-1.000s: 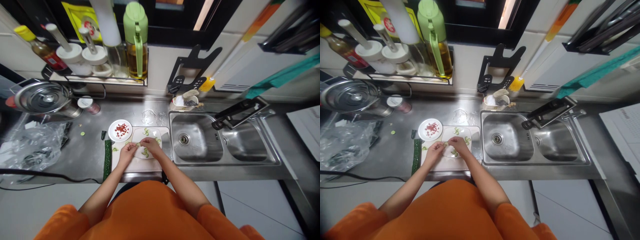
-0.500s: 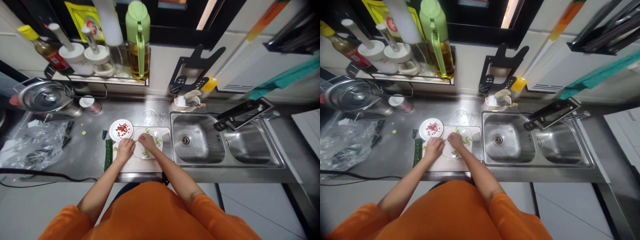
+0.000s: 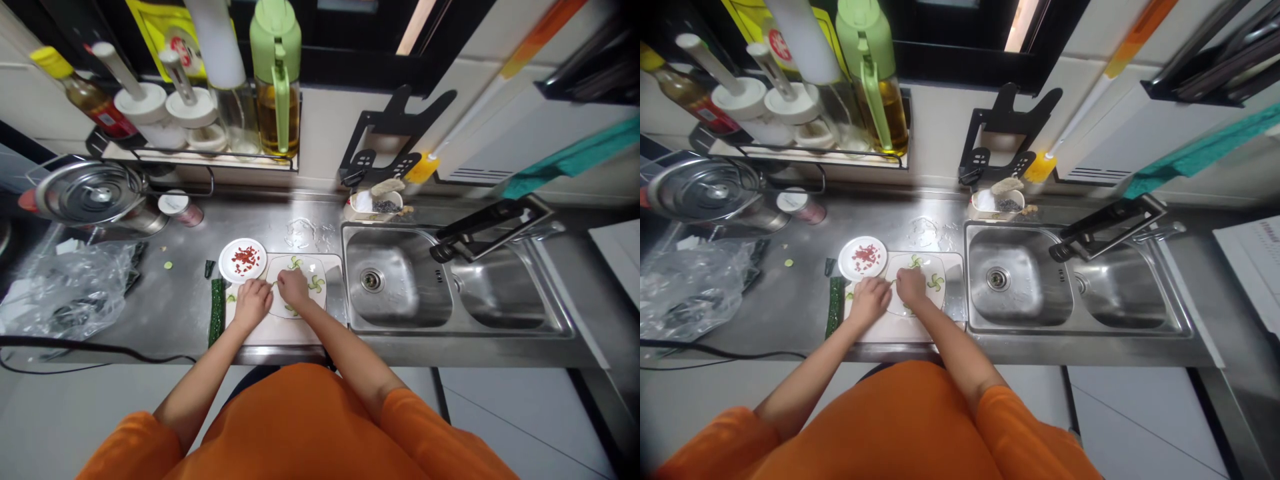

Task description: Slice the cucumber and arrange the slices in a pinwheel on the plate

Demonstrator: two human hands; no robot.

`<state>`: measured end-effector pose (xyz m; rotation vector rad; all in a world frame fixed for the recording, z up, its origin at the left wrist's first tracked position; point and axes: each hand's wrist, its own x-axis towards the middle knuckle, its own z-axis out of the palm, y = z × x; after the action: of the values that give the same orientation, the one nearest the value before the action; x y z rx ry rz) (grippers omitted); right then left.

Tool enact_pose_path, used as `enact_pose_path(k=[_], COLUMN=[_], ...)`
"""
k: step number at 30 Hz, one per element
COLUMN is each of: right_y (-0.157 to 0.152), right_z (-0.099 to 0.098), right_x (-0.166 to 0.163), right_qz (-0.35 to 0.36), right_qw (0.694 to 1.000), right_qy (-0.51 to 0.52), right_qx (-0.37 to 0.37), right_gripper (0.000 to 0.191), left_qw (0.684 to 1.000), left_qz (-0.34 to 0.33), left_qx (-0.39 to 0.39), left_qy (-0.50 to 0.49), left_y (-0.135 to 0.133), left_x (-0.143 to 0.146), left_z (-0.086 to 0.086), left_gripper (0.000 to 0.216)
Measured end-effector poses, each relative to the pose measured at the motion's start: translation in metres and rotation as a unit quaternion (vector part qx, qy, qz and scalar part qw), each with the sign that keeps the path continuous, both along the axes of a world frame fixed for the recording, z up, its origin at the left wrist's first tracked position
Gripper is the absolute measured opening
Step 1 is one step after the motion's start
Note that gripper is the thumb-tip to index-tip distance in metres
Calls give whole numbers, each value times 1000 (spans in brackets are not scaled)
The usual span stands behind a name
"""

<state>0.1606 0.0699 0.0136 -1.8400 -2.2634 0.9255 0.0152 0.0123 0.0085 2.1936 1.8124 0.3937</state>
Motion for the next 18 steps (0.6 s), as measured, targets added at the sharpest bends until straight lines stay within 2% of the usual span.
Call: enact_pose_path(k=[4, 11, 18], right_y=[-3, -9, -32], right_z=[0, -3, -9], right_x=[0, 5, 17], right_qz=[41, 59, 132], right_qw=[998, 996, 980], right_qy=[-33, -40, -48], right_qx=[28, 53, 143], right_gripper=[16, 19, 24], left_qw=[1000, 998, 993], left_qz=[-3, 5, 18], left_qx=[-10, -32, -45], left_qy=[13, 52, 104], left_y=[-6, -13, -19], left_x=[4, 11, 18], left_z=[-1, 0, 2], left_gripper=[30, 37, 41])
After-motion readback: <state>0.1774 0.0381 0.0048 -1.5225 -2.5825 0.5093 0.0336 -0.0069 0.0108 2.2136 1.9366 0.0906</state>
